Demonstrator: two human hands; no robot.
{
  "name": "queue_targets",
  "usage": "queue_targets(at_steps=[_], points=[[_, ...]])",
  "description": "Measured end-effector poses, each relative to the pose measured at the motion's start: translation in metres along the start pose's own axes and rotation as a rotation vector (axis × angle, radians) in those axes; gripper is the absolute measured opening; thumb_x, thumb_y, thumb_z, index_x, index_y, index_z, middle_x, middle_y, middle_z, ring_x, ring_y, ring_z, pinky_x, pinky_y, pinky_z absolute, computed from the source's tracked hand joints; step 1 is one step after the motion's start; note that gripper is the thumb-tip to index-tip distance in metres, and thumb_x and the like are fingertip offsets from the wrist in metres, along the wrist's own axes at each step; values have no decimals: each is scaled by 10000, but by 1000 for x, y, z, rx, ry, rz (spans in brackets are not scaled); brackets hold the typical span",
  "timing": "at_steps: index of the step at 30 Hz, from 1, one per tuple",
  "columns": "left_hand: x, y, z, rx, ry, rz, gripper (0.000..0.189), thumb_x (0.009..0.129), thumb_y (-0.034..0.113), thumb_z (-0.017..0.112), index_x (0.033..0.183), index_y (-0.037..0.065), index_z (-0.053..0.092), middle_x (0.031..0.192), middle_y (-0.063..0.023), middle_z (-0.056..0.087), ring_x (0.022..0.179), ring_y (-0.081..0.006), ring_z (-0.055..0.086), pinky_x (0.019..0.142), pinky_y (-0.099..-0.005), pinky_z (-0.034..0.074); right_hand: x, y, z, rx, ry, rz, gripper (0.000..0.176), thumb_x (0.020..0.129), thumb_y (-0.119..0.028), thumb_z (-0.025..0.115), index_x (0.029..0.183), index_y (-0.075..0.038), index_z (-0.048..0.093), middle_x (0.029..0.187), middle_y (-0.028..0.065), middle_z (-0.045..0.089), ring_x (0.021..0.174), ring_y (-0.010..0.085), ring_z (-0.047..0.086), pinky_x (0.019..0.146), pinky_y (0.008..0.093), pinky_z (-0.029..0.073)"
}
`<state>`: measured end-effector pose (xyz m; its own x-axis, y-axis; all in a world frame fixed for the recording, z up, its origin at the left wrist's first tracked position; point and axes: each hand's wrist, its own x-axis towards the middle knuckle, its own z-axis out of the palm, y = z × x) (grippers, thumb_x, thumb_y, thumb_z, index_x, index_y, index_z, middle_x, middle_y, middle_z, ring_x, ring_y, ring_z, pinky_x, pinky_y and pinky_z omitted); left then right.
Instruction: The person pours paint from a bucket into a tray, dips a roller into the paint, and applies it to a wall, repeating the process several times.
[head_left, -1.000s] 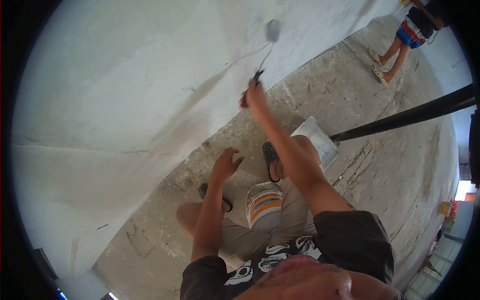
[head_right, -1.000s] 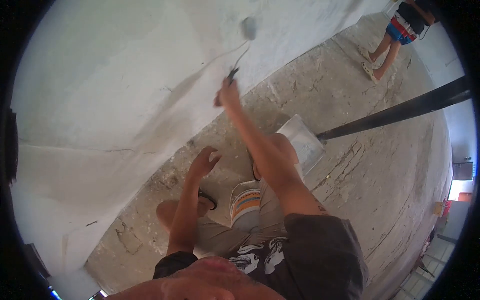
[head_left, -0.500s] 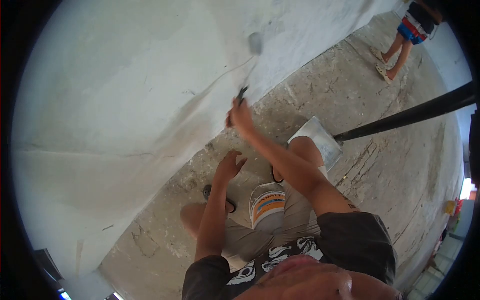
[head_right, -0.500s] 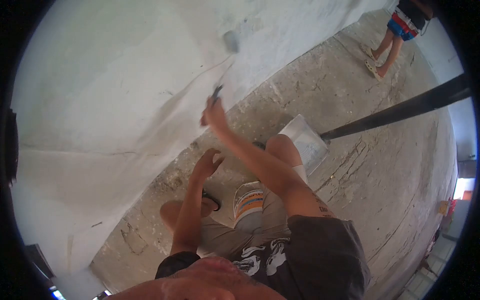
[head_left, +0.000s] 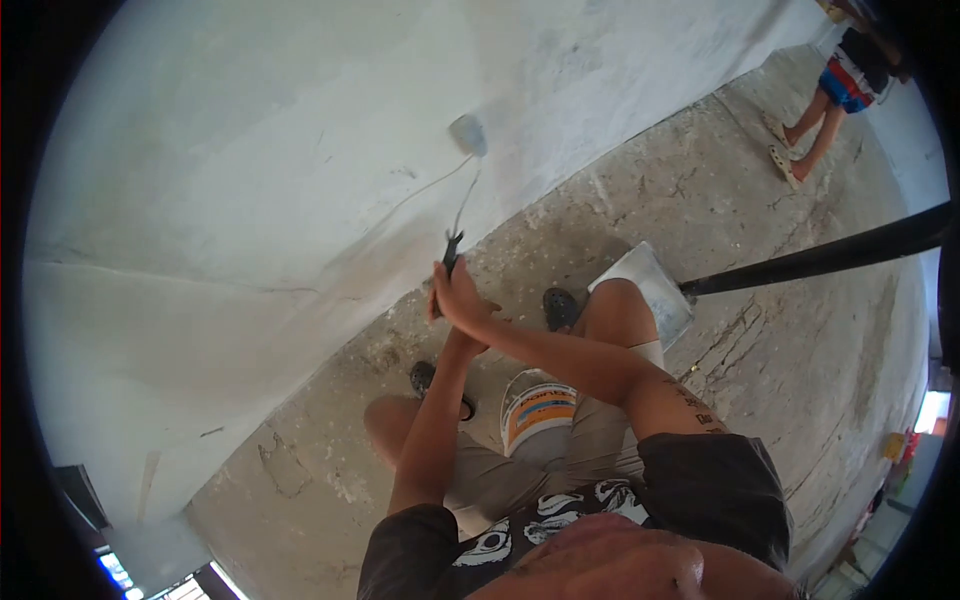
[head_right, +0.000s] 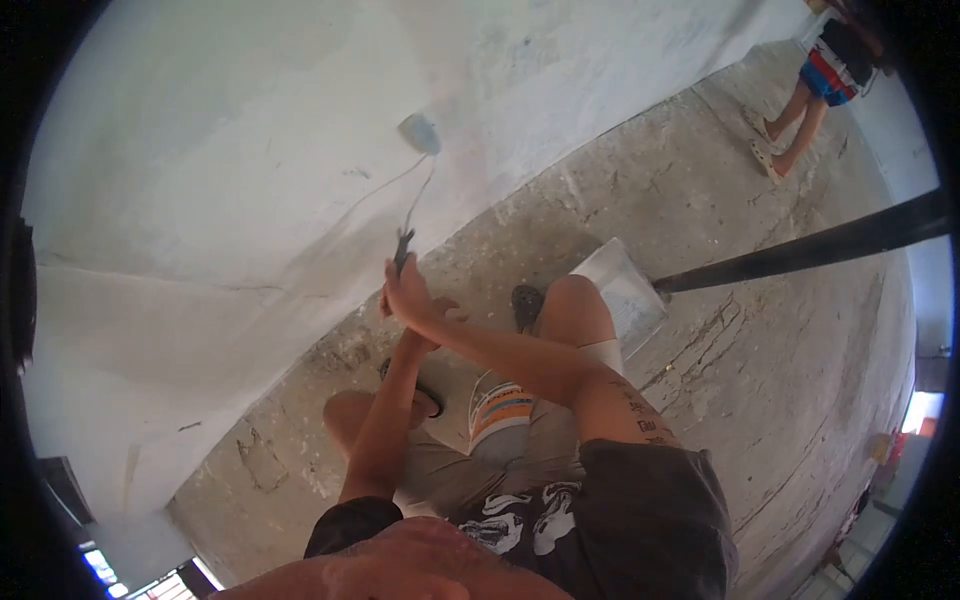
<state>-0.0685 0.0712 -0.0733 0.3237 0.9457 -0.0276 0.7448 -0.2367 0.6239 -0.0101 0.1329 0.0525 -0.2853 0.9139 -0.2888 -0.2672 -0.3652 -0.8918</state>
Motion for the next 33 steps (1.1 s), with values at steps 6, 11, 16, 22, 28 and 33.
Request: queue_targets(at_steps=[6, 11, 16, 22, 28, 33], points=[[0, 40, -36, -7, -157, -320, 531, 914, 479, 620, 1252, 71, 590, 1248, -176, 608, 1123, -386, 604, 946, -472, 489, 83, -67, -65, 37, 258, -89, 259, 1045, -283, 416, 973, -47, 340, 618, 84, 526, 413, 201, 545, 393, 345, 499], [4, 49, -40, -35, -140, -288, 504, 925, 465, 601, 1232, 66, 602, 1253, -178, 603, 1141, -368, 597, 970, -452, 476, 67, -45, -59, -69, 221, -57, 258, 1041, -279, 424, 957, -46, 353, 582, 77, 522, 451, 212, 577, 397, 372, 500], [1, 1, 7, 303, -3, 8, 516, 923, 493, 593, 1206, 64, 628, 1193, -165, 641, 1134, -370, 605, 959, -467, 484, -22, 21, -1, -434, -36, -60, 309, 1045, -282, 416, 1078, 19, 355, 532, 104, 539, 418, 218, 567, 406, 372, 449], [2, 25, -11, 167, -287, -256, 526, 922, 500, 591, 1225, 72, 620, 1209, -166, 633, 1144, -369, 601, 960, -467, 484, -19, 23, -4, -255, -92, -10, 288, 1035, -248, 451, 1043, 23, 354, 563, 102, 539, 419, 232, 580, 379, 358, 451], [3, 48, -27, 35, -315, -387, 573, 928, 516, 570, 1312, 91, 566, 1340, -171, 561, 1203, -354, 564, 1022, -438, 451, 64, -32, -54, -105, 223, -102, 253, 1018, -229, 467, 1040, -13, 338, 581, 87, 517, 398, 206, 564, 355, 349, 477], [4, 51, -24, 15, -349, -343, 575, 927, 517, 579, 1314, 92, 563, 1341, -169, 559, 1202, -352, 566, 1009, -445, 460, 92, -57, -91, -98, 316, -164, 217, 1018, -221, 467, 1019, -64, 318, 611, 71, 483, 387, 203, 535, 328, 361, 463]])
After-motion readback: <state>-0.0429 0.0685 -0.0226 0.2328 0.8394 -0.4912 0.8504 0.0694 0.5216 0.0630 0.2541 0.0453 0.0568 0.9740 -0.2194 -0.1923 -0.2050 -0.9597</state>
